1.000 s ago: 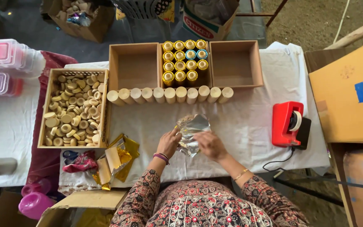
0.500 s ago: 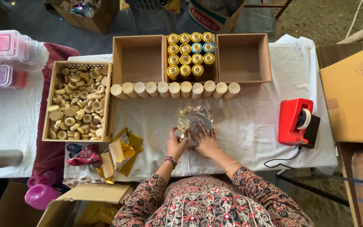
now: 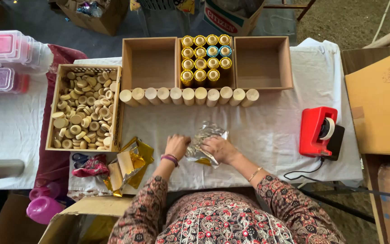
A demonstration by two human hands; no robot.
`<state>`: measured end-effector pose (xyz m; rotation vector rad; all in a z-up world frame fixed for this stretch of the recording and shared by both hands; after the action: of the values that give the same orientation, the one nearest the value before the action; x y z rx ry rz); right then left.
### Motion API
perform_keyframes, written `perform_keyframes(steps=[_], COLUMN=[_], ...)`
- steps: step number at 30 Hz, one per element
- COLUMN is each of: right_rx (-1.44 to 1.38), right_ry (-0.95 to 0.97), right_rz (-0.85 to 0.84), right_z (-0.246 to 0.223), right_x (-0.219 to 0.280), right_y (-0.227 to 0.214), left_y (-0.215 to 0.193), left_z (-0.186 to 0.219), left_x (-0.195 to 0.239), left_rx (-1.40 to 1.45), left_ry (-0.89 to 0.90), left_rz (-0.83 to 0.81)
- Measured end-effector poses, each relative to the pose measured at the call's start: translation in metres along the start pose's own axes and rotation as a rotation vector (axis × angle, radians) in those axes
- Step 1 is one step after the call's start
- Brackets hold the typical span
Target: The person wipes wooden candle holders with a red cloth, then wraps them in gold foil and places the foil-wrapped holders into a cardboard box with other finished gold-capped pieces.
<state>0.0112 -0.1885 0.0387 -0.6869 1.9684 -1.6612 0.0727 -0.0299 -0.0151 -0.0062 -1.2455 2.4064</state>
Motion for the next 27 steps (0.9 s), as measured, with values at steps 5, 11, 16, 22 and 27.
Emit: perform_keyframes(steps=[5,11,16,22,27], right_rx=[0.006,0.149,-0.342,-0.129,0.045], right_ry=[0.090,0.407,0.667,0.020,0.041], right_rz=[-0.219,-0.138,-0.275,0.089,-0.019], right_z=[0.005,-0.004,0.022,0.016,0.029], right_x=[-0.004,0.004,0.014,-0.016,-0.021], right_y=[0.010,0.002,0.020,-0.018,-0.009], left_y=[-0.077,-0.044,0.036,0.029,0.020], left_z=[0.073,0.123,0.053,0.031,0.036], left_x=[-0.018,0.028,0.049,0.015,-0.010], left_rx=[-0.114,0.212,0.114,-0.059,-0.188], left_ry=[0.191,0.303,-0.145,0.114,0.293], left_rz=[0.279,0.455,0.127,-0.136,-0.424])
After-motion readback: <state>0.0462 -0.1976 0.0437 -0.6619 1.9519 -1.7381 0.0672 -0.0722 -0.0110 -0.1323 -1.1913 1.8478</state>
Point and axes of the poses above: each hand's wrist, its own x-axis away from the middle knuckle, its own y-axis out of the palm, z = x × y, the point moved 8 cm from there along -x, towards the middle knuckle, and after that the axes turned 11 degrees about x, right-handed, at the moved point
